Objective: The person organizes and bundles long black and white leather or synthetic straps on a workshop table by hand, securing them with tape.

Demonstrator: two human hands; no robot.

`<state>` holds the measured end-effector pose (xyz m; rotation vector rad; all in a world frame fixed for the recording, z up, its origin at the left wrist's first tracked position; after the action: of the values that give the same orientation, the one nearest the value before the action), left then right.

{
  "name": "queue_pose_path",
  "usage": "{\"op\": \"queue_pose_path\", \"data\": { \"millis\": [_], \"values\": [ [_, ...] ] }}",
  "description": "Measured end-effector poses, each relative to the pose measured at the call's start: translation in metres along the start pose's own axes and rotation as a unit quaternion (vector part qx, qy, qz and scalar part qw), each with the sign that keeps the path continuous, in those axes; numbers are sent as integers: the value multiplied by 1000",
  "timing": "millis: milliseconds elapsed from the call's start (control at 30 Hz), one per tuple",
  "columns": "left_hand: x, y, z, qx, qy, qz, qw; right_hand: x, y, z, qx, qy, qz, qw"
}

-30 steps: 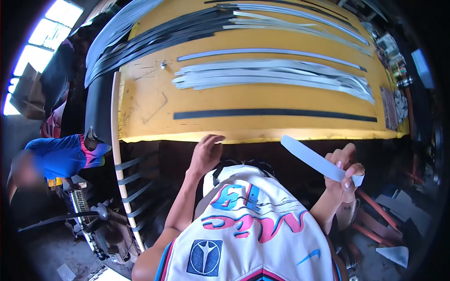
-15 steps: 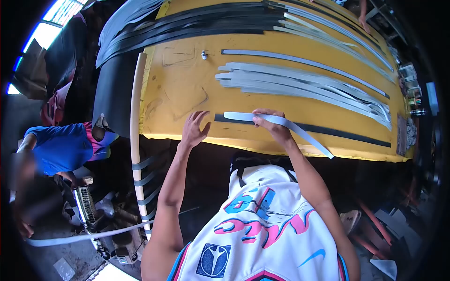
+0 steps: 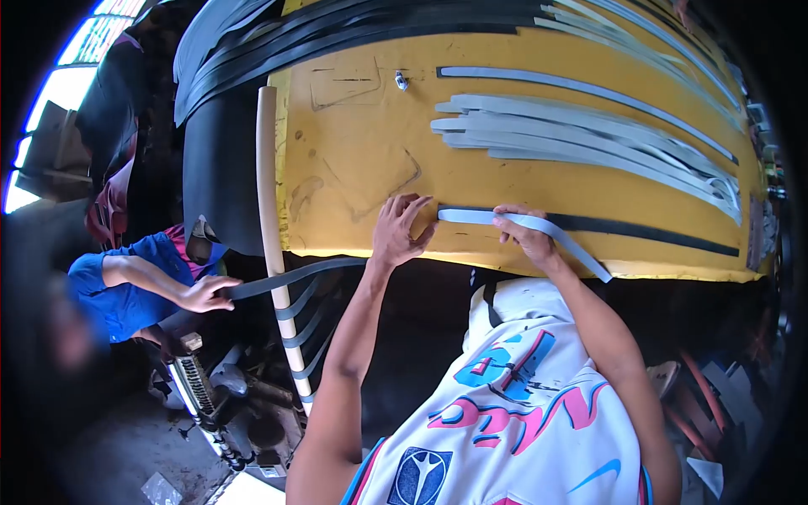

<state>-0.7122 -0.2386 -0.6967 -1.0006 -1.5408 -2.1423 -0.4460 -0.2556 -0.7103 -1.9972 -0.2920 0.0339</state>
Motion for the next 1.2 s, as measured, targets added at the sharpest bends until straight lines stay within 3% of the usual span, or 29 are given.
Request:
{"op": "queue_pose_path", "data": {
  "millis": [233,400,1200],
  "values": [
    [-6,-3,1,7,-40,-12,999,-2,4,3,-3,16,-28,999],
    [-5,-2,3,-18,5,-12,1000,-1,10,4,-5,24,-32,999],
    [-3,-5,4,8,7,-42,999,1,11,4,-19,28,-16,999]
  ]
}}
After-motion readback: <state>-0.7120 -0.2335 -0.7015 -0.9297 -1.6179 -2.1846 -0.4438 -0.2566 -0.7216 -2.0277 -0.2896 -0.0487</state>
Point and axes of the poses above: each hand's wrist, its own z-axis towards the middle knuckle, its own x-axis out of the back of the hand, y = z × x, the point moved 5 cm from there along z, towards the middle knuckle, and after that the axes turned 9 degrees about -z, right-handed, at the moved point
